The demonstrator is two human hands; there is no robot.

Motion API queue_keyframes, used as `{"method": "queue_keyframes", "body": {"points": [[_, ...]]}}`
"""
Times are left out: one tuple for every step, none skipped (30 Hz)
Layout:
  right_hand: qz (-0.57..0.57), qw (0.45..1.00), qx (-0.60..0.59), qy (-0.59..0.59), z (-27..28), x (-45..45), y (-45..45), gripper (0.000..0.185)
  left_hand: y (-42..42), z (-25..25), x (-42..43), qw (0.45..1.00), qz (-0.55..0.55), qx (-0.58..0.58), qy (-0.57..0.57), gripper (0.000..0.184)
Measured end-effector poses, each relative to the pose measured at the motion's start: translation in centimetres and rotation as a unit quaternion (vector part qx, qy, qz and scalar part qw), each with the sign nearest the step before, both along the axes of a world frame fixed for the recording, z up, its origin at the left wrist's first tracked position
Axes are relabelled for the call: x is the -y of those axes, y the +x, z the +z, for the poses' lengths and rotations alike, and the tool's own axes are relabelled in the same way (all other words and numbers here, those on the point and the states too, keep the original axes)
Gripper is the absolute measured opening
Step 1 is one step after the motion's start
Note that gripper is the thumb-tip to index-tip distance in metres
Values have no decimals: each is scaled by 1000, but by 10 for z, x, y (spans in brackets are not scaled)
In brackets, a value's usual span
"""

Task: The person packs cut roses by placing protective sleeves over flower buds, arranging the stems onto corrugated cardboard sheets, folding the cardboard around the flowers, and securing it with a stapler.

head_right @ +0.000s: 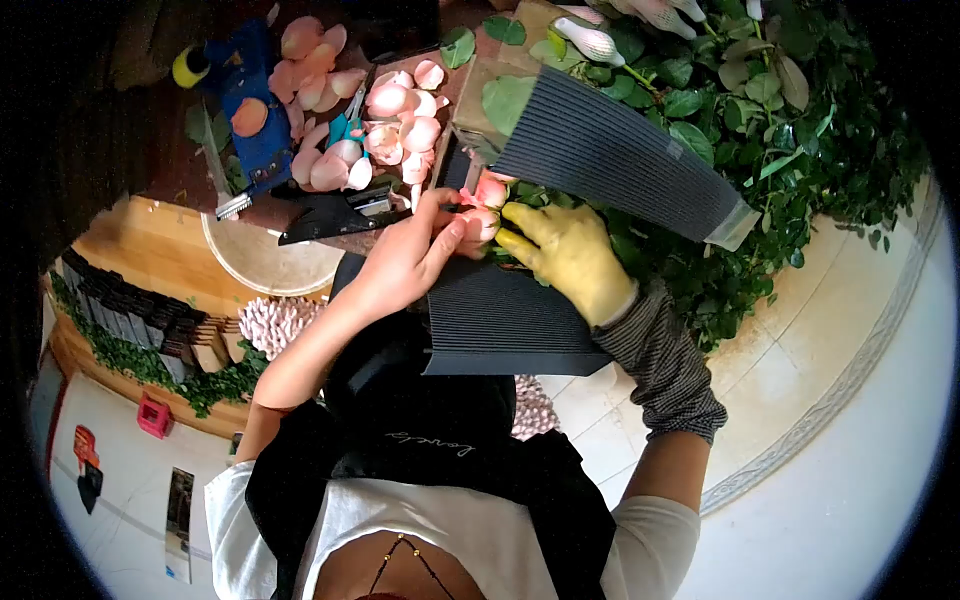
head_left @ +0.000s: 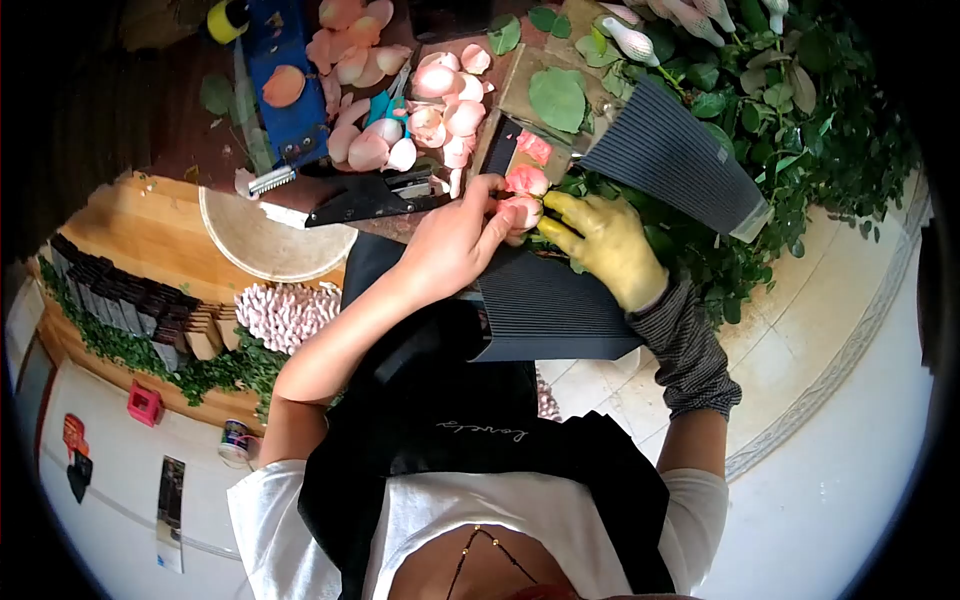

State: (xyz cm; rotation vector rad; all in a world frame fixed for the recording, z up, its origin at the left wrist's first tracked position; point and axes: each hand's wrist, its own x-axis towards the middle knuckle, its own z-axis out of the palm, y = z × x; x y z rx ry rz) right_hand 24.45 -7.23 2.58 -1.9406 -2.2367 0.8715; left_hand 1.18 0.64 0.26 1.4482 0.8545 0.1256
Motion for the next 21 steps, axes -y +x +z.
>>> {"method": "queue_keyframes", "body": {"points": [[31,998,45,30,2,0,-6,20,-2,0,1,1000,8,1,-6,37],[60,992,89,61,5,-1,-11,17,-4,-1,-1,999,5,0,-32,38],[58,991,108,61,8,-5,-18,16,-7,1,-3,999,2,0,-53,39],[62,990,111,64,12,-9,-21,16,-10,2,0,999,28,-3,-36,35],[70,991,108,43,15,-12,-23,16,-14,6,-2,999,31,2,-33,35],[77,991,107,23,17,-13,-25,17,-17,10,-5,998,17,-33,41,30],[76,989,129,7,14,-7,-29,19,-20,14,-8,991,5,-68,115,26],[77,989,125,-4,18,-7,-31,22,-22,10,-9,970,33,-58,232,17],[78,989,121,-15,22,-8,-33,26,-25,12,-16,942,29,-55,329,15],[78,989,124,-22,24,-7,-35,30,-26,13,-21,928,23,-58,367,14],[76,989,127,-28,26,-6,-37,34,-26,15,-26,911,15,-62,407,12],[71,987,140,-44,24,-6,-39,38,-25,17,-29,905,24,-26,423,16],[69,987,142,-37,22,-8,-40,38,-21,16,-31,902,24,-24,430,16],[60,985,145,-64,20,-9,-40,39,-15,12,-31,902,-3,51,430,19],[50,984,148,-88,19,-9,-39,40,-9,8,-32,894,-32,125,429,22],[52,987,132,-75,17,-7,-35,37,-3,2,-32,883,-98,125,442,27],[44,988,132,-66,17,-6,-31,37,3,-2,-29,873,-122,115,459,30],[57,992,100,-48,19,-3,-27,36,7,-4,-27,869,-148,109,459,31],[71,995,67,-30,21,0,-21,35,9,-7,-26,867,-172,103,457,33],[44,999,28,-12,24,4,-16,36,8,-12,-26,865,-178,102,457,33],[-25,999,-37,-11,26,4,-14,37,7,-11,-26,857,-194,89,469,35]]}}
